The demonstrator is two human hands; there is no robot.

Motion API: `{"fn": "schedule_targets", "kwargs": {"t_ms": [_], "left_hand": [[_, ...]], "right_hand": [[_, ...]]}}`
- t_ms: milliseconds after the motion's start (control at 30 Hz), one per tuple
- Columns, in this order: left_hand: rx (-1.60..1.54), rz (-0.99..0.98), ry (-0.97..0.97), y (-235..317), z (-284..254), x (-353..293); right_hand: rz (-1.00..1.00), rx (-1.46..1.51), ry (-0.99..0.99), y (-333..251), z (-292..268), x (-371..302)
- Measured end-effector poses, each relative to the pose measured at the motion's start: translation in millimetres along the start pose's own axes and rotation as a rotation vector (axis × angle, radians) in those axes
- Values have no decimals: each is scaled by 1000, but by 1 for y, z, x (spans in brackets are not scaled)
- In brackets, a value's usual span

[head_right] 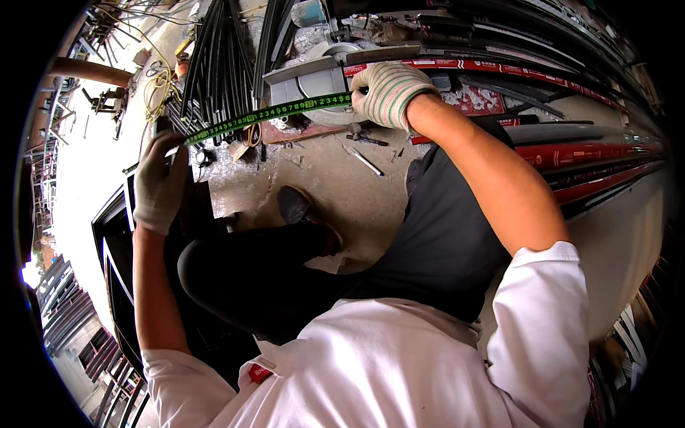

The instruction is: The person measures a black window frame profile with a tape measure, marks the cut line with a marker, and cuts the profile using a miter saw. The person then fits the cut piece into the frame assembly.

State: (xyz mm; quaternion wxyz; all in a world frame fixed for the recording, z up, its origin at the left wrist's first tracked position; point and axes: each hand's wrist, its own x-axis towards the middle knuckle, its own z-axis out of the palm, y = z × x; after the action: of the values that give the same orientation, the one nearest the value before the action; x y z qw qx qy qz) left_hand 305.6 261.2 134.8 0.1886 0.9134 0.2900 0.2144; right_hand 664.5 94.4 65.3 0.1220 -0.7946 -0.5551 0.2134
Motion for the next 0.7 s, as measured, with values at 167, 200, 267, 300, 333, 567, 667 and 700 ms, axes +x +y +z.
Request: {"fn": "schedule_targets", "kwargs": {"t_ms": [167,200,267,300,333,567,667,700], "left_hand": [[106,40,-296,-16,73,50],[-44,-109,-415,-17,84,51],[-261,-209,-630,-17,105,54],[-349,-264,-709,-14,110,57],[-325,-241,-711,-22,115,54],[-240,-3,-720,-32,132,75],[-250,96,-701,-36,140,88],[-259,101,-719,-37,143,91]], "right_hand": [[-32,-22,-85,-2,8,4],[-89,-22,-54,-1,12,6],[-67,-68,-56,5,12,0],[-68,-71,-63,6,11,-2],[-63,-100,-119,5,7,-2],[45,-91,-115,26,10,-4],[52,-32,-111,37,5,-6],[51,-26,-72,38,5,-9]]}}
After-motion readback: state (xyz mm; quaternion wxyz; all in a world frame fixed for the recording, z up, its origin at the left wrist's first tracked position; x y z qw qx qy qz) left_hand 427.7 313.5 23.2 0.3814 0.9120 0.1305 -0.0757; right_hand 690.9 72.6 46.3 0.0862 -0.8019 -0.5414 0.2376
